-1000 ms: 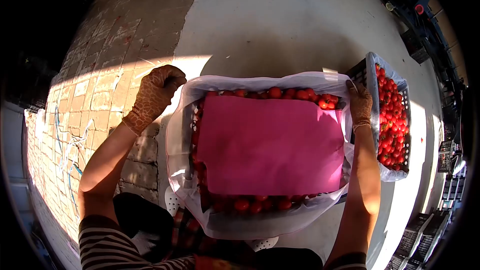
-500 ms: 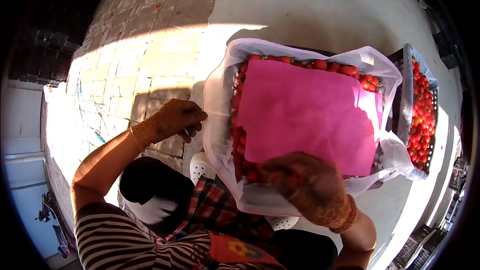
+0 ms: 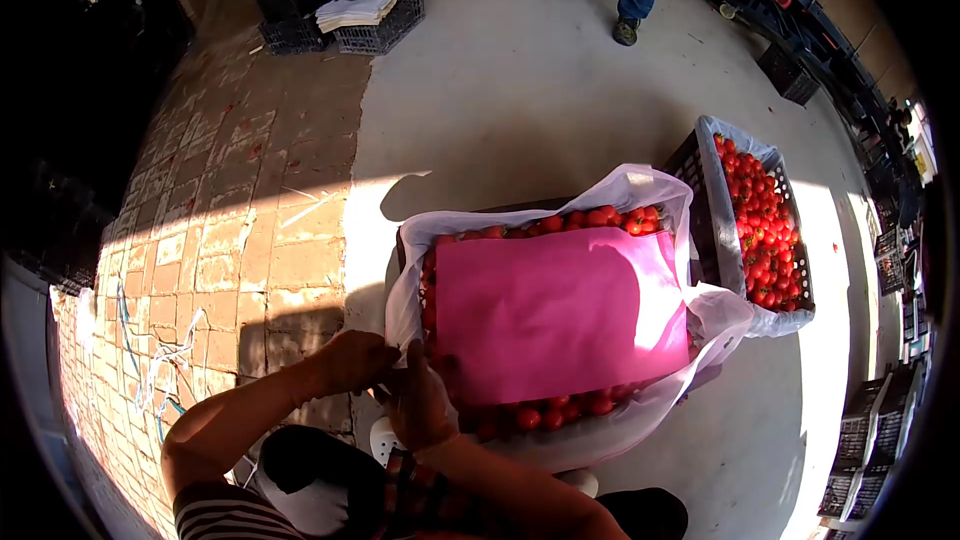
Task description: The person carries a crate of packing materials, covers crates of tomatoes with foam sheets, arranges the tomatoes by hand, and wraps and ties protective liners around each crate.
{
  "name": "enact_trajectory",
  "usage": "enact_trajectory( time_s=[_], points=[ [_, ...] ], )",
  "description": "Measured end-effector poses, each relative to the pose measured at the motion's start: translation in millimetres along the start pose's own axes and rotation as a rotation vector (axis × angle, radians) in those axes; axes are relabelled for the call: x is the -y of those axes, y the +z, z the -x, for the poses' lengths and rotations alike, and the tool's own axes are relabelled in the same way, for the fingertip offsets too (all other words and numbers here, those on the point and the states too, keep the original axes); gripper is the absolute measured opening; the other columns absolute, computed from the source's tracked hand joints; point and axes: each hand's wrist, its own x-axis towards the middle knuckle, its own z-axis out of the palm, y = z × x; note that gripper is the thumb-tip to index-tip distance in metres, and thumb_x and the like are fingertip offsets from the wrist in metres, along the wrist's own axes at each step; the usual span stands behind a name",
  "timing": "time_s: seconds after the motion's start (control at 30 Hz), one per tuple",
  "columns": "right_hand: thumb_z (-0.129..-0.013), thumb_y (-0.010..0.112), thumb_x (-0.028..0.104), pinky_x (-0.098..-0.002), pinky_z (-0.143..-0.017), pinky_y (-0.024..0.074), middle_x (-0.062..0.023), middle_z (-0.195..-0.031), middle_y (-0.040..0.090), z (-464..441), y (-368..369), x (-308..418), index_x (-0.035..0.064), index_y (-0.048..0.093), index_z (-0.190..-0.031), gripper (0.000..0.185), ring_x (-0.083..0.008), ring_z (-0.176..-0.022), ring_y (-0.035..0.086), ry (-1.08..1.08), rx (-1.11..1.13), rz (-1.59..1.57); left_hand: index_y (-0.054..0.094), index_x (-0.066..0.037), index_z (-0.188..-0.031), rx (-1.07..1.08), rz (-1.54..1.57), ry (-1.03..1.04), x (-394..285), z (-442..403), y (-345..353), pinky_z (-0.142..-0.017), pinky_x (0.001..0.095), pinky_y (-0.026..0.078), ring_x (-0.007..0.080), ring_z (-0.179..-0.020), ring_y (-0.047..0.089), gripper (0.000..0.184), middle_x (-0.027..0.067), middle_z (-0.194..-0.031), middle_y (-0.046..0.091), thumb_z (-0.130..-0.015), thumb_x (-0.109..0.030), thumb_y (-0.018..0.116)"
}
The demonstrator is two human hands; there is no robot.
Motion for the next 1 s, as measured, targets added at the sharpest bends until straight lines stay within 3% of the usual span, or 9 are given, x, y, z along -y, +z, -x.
enact_trajectory(
  time_s=[0.2,0.43,0.53,0.6,0.63,0.73,0.8,0.9,1.0],
  points=[
    [-0.096,0.046,0.028,-0.0303,-0.086,0.0431,-0.0123,-0.099,0.060,3.3,20.5,27.4,0.0028,0.053,-0.106,0.028,-0.0206,-0.095,0.058,-0.173,-0.176,0.495,0.058,-0.003,-0.087,-0.339,-0.155,0.232,-0.4,-5.6,32.2,-0.065,0.0425,0.050,0.0343,-0.077,0.061,0.019,0.0169,-0.078,0.061,-0.082,-0.021,0.054],
    [-0.092,0.051,0.025,-0.0378,-0.073,0.0496,-0.0051,-0.070,0.057,-72.0,-64.8,-23.1,0.0101,0.048,-0.074,0.024,-0.0235,-0.067,0.059,-0.526,0.104,0.204,0.057,-0.008,-0.074,0.009,-0.126,0.502,-21.9,13.7,24.5,-0.056,0.0410,0.048,0.0291,-0.064,0.060,0.014,0.0104,-0.071,0.060,-0.076,-0.021,0.062],
    [-0.091,0.052,0.024,-0.0411,-0.079,0.0493,-0.0044,-0.071,0.054,-44.6,-24.3,16.4,0.0116,0.050,-0.074,0.021,-0.0207,-0.066,0.056,-0.736,-0.108,0.885,0.055,-0.007,-0.070,0.142,0.081,0.671,-56.2,26.1,0.4,-0.050,0.0341,0.047,0.0240,-0.057,0.060,0.017,0.0071,-0.062,0.056,-0.079,-0.019,0.063],
    [-0.091,0.053,0.024,-0.0427,-0.085,0.0477,-0.0057,-0.075,0.055,-14.2,-4.2,49.5,0.0116,0.052,-0.079,0.017,-0.0216,-0.070,0.056,0.107,0.136,-0.400,0.052,-0.008,-0.068,-0.049,0.610,0.443,-64.3,44.5,-22.0,-0.043,0.0268,0.039,0.0161,-0.046,0.050,0.020,0.0007,-0.054,0.048,-0.084,-0.015,0.060],
    [-0.091,0.053,0.024,-0.0427,-0.085,0.0477,-0.0057,-0.075,0.055,1.6,-2.5,71.2,0.0116,0.052,-0.079,0.017,-0.0216,-0.070,0.056,0.031,0.111,-0.411,0.050,-0.009,-0.068,-0.144,1.087,0.208,-71.5,56.9,-34.4,-0.038,0.0226,0.035,0.0113,-0.040,0.043,0.022,-0.0030,-0.050,0.042,-0.087,-0.013,0.059],
    [-0.091,0.051,0.027,-0.0414,-0.086,0.0466,-0.0104,-0.092,0.058,55.3,-4.1,135.6,0.0098,0.056,-0.100,0.020,-0.0259,-0.088,0.057,-0.111,0.217,0.769,0.050,-0.008,-0.099,-0.273,1.572,0.731,-52.0,48.4,-39.4,-0.039,0.0212,0.030,0.0085,-0.052,0.038,0.031,0.0013,-0.070,0.041,-0.095,-0.039,0.044],
    [-0.086,0.056,0.031,-0.0407,-0.087,0.0462,-0.0119,-0.103,0.058,93.4,12.3,199.4,0.0087,0.057,-0.108,0.031,-0.0286,-0.097,0.057,-0.290,0.186,1.533,0.048,-0.008,-0.116,-0.595,1.726,0.531,-78.8,57.4,-32.7,-0.041,0.0242,0.033,0.0117,-0.058,0.039,0.044,0.0048,-0.077,0.043,-0.089,-0.042,0.054],
    [-0.070,0.073,0.037,-0.0411,-0.089,0.0453,-0.0115,-0.116,0.056,153.6,23.9,321.8,0.0077,0.057,-0.112,0.054,-0.0319,-0.105,0.055,-0.870,-0.436,2.585,0.053,-0.004,-0.092,-0.297,1.429,0.705,-64.0,54.7,-27.1,-0.036,0.0262,0.033,0.0152,-0.043,0.041,0.031,0.0100,-0.068,0.052,-0.083,-0.032,0.063],
    [-0.071,0.071,0.039,-0.0418,-0.084,0.0471,-0.0115,-0.101,0.062,154.8,-40.6,378.1,0.0068,0.061,-0.104,0.047,-0.0305,-0.096,0.059,-0.525,-0.758,2.866,0.059,0.000,-0.084,0.158,1.032,0.735,-99.0,23.6,-19.1,-0.046,0.0253,0.045,0.0174,-0.055,0.061,0.023,0.0143,-0.077,0.065,-0.074,-0.014,0.075]
  ],
)
